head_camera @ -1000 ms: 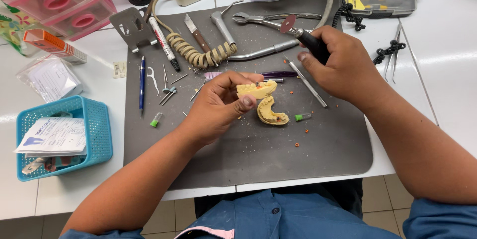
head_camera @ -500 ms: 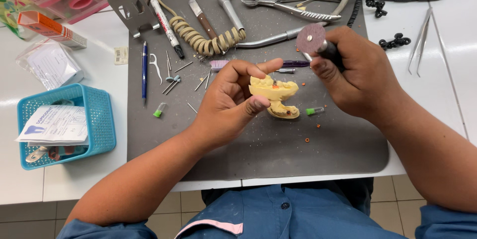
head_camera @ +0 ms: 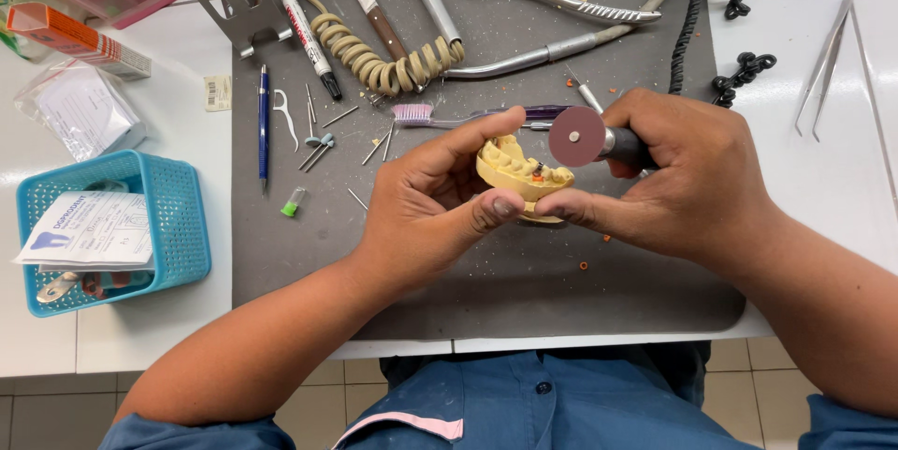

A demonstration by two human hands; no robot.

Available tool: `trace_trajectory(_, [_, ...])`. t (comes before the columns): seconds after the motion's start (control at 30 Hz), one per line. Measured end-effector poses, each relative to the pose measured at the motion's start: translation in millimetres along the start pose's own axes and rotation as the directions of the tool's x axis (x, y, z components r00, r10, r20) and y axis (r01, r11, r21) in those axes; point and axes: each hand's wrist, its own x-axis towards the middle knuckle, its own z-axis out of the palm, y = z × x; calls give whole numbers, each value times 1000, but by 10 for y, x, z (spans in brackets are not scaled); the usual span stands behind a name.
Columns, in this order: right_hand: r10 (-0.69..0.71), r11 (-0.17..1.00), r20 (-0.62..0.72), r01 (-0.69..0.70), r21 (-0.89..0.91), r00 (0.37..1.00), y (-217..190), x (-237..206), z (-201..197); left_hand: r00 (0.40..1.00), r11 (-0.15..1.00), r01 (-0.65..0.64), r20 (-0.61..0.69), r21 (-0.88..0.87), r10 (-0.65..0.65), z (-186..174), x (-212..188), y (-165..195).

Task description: The person uses a rotary tool with a cutting disc to grind and shape a yellow dental prosthesis held in the left hand. The person rotates the prosthesis to access different areas and continues grinding along the edges and surfaces.

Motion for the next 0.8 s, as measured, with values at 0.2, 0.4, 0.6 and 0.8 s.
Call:
trace_trajectory(0.2, [15, 997, 25, -17, 75, 1000, -39, 19, -61, 999, 994, 1, -33, -108, -5, 7, 36, 21])
trace_trajectory(0.4, [73, 997, 71, -74, 5, 995, -82, 35, -114, 999, 993, -6, -51, -117, 0, 19, 25, 0])
trace_trajectory(0.6, [104, 991, 125, -114, 69, 987, -106, 45, -100, 993, 993, 2, -120, -121, -17, 32, 15, -30])
trace_trajectory(0.8, [148, 989, 141, -142, -51, 979, -98, 60, -62, 995, 992, -25, -99, -125, 12, 21, 10, -9])
